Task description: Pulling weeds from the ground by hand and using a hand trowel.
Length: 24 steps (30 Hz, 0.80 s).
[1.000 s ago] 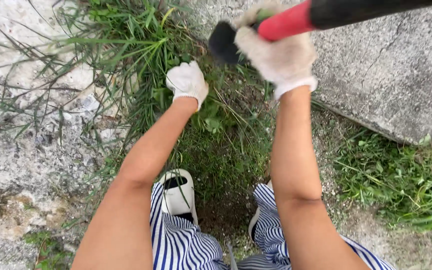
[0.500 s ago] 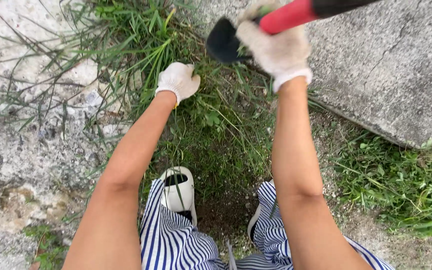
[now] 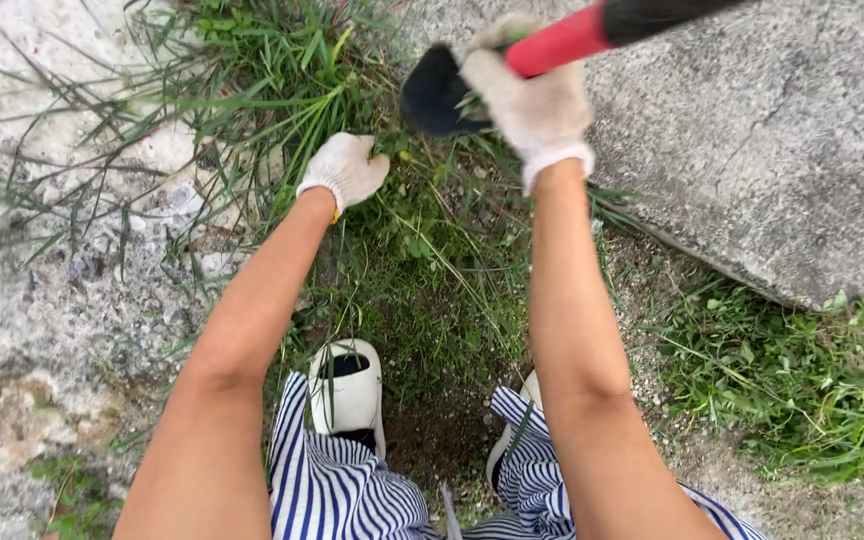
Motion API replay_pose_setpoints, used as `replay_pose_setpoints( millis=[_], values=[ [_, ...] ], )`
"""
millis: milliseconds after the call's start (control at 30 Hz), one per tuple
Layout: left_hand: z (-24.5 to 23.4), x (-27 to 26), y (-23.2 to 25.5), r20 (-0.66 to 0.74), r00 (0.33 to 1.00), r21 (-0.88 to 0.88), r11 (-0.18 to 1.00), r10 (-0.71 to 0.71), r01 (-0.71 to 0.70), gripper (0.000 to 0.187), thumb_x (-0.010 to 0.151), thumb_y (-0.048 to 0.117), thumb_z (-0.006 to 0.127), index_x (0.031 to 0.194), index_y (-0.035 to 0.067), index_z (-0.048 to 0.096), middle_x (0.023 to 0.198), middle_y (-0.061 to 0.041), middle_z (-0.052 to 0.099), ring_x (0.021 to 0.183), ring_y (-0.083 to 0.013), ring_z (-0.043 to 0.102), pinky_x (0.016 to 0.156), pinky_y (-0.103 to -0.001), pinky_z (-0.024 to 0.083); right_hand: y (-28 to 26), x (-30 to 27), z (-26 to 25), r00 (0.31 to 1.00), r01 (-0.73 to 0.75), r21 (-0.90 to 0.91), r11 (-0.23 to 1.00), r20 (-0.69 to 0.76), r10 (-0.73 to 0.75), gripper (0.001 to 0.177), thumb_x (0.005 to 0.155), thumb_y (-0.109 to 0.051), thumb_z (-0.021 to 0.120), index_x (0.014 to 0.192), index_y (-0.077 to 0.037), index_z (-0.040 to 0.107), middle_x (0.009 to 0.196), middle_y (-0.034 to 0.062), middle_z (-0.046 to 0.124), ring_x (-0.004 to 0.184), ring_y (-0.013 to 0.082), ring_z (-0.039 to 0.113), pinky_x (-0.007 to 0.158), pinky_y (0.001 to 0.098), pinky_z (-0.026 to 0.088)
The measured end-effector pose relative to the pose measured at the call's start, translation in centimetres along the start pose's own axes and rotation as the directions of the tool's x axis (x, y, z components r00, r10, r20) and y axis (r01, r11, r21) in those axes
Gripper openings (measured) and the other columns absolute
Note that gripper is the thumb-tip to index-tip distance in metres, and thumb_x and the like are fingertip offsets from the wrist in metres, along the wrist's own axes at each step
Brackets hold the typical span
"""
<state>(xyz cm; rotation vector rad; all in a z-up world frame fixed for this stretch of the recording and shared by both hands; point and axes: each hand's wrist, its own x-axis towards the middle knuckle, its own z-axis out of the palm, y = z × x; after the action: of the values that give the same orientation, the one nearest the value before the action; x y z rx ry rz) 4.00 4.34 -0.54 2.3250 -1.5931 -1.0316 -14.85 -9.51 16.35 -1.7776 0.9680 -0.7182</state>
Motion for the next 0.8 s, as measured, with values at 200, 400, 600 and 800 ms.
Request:
replay_pose_setpoints(
  millis=[200, 400, 600, 800],
  values=[
    [-0.7, -0.6, 0.3, 0.014, 1.0, -0.059, 0.998, -0.011, 0.012, 0.045, 0.094, 0.037, 0.055, 0.111, -0.001, 0.071, 0.088, -0.03, 0.069, 0.084, -0.0457, 0.067, 0.079, -0.049, 0.055, 1.1, 0.0, 1.7, 0.997, 0.041, 0.0, 0.999, -0.066, -0.041, 0.007, 0.088, -0.016, 0.078, 0.092, -0.013, 0.072, 0.083, -0.0002, 0.073, 0.074, 0.0123, 0.071, 0.077, 0.0317, 0.066],
    [-4.2, -3.3, 3.5, 0.218, 0.941, -0.113, 0.951, -0.258, 0.287, 0.062, 0.091, 0.034, 0.049, 0.149, 0.01, 0.045, 0.083, -0.025, 0.074, 0.078, -0.0387, 0.074, 0.071, -0.051, 0.058, 2.3, 0.9, 2.4, 0.982, -0.148, -0.073, 0.986, 0.111, 0.156, 0.009, 0.084, -0.02, 0.079, 0.089, -0.014, 0.074, 0.084, -0.0002, 0.076, 0.078, 0.0126, 0.072, 0.081, 0.0332, 0.063],
    [-1.0, -1.4, -0.6, 0.058, 0.994, -0.02, 0.995, -0.097, 0.099, 0.059, 0.09, 0.038, 0.055, 0.139, 0.004, 0.059, 0.087, -0.027, 0.071, 0.078, -0.0384, 0.07, 0.078, -0.045, 0.057, -2.2, 0.5, -0.3, 0.97, -0.217, 0.054, 0.975, -0.101, 0.222, 0.033, 0.077, -0.028, 0.084, 0.097, -0.017, 0.06, 0.086, -0.0027, 0.072, 0.078, 0.0115, 0.073, 0.08, 0.0339, 0.065],
    [-6.1, -4.5, -0.4, 0.054, 0.98, -0.115, 0.974, -0.192, 0.197, 0.051, 0.097, 0.037, 0.051, 0.119, -0.004, 0.071, 0.099, -0.028, 0.072, 0.09, -0.0406, 0.073, 0.088, -0.049, 0.058, 5.6, -0.3, 6.2, 0.984, -0.177, 0.066, 0.982, -0.023, 0.178, 0.016, 0.083, -0.02, 0.08, 0.088, -0.01, 0.069, 0.082, 0.0044, 0.07, 0.083, 0.0178, 0.066, 0.086, 0.0382, 0.056]
  ],
)
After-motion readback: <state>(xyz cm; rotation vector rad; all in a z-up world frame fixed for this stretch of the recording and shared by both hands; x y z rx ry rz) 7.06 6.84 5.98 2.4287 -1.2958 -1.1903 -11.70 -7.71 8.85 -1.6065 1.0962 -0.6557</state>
